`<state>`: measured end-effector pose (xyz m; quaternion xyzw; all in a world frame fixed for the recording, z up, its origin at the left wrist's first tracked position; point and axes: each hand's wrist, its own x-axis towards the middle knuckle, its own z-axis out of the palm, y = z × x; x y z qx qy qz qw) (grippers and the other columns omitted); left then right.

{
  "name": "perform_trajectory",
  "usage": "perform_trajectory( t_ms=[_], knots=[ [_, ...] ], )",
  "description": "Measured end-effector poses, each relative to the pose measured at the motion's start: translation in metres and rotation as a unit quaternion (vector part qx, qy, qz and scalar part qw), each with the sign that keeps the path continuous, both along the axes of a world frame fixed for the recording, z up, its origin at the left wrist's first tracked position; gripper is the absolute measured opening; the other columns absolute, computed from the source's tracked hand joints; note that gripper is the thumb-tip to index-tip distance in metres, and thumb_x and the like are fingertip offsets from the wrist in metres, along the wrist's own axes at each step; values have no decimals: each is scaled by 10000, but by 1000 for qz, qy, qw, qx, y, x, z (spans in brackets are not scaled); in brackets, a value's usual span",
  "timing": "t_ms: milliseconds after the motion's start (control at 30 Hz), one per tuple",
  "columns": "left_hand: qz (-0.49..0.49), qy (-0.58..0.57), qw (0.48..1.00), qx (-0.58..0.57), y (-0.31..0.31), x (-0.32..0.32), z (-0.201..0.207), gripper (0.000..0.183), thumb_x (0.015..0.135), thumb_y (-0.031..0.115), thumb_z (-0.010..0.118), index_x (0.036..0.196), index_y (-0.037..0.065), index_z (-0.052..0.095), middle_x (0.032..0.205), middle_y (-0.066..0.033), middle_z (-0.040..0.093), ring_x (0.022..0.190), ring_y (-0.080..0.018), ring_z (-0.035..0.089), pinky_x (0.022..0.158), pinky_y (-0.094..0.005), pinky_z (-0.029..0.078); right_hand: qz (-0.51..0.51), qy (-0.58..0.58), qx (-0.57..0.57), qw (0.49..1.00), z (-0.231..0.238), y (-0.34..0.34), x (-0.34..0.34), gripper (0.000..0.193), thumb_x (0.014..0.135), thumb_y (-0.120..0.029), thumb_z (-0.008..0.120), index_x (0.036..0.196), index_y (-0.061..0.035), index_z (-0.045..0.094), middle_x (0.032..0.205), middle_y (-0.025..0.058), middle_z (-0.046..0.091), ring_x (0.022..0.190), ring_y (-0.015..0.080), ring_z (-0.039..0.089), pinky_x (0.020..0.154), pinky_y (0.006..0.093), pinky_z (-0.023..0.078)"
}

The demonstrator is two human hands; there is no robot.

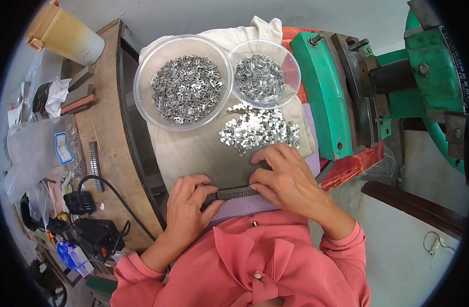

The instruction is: The person places small metal components onto a template strip by hand, then secures them using a manual press machine.

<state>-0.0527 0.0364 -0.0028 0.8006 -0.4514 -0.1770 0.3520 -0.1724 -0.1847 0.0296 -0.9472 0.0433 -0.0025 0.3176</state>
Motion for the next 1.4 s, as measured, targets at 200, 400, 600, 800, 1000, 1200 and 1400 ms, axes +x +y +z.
perform_trajectory(
  t_ms=[200, 400, 600, 800, 1000, 1200, 1400],
  knots=[
    [-13, -7, 1000, -5, 2, 3, 0, 366, 631, 51, 866, 939, 26, 672, 1064, -111, 644, 967, -311, 602, 818, -403, 489, -20, -32, 31, 999, -5, -8, -7, 145, 740, -102, 802, 866, -82, 734, 1080, 61, 630, 1027, 285, 579, 892, 405, 470],
    [-17, -47, 999, 10, 20, 15, 6, 340, 653, 71, 850, 942, 48, 673, 1025, -77, 642, 941, -291, 603, 781, -394, 447, -52, -41, 52, 996, -5, -15, -10, 143, 742, -69, 802, 863, -78, 728, 1000, 51, 622, 961, 276, 584, 822, 385, 496],
    [12, -52, 998, 36, 36, 18, 11, 326, 654, 44, 838, 936, 33, 674, 1013, -84, 636, 910, -293, 596, 769, -394, 434, -12, -42, 57, 997, -19, -4, -10, 144, 742, -83, 805, 855, -91, 717, 913, 40, 597, 862, 263, 590, 755, 382, 494],
    [19, -66, 997, 38, 36, 17, 9, 324, 653, 59, 843, 932, 40, 679, 1009, -79, 640, 896, -287, 598, 765, -388, 434, 15, -20, -29, 999, -15, 12, -9, 121, 793, -113, 753, 877, -77, 674, 872, 56, 575, 827, 262, 596, 712, 372, 492],
    [7, -75, 997, 27, 24, 16, 11, 330, 656, 67, 846, 941, 47, 681, 1002, -66, 646, 886, -275, 610, 763, -381, 435, -11, 22, -28, 999, -10, 8, -24, 132, 850, -92, 696, 953, -48, 627, 879, 94, 581, 835, 290, 610, 725, 380, 505],
    [-27, -83, 996, 10, -4, 13, 8, 308, 682, 82, 836, 947, 49, 682, 1008, -62, 646, 907, -269, 620, 776, -381, 447, -196, -12, 153, 969, -6, -17, -42, 110, 906, 13, 651, 1009, -10, 620, 899, 107, 648, 825, 237, 674, 728, 337, 534],
    [-43, -64, 997, -26, -33, 8, -3, 312, 690, 95, 840, 954, 51, 680, 1018, -63, 645, 910, -270, 617, 777, -378, 447, -311, -48, 363, 877, -24, -22, -47, 92, 973, 15, 604, 1062, 37, 613, 923, 86, 697, 839, 137, 688, 725, 281, 549]
  ],
)
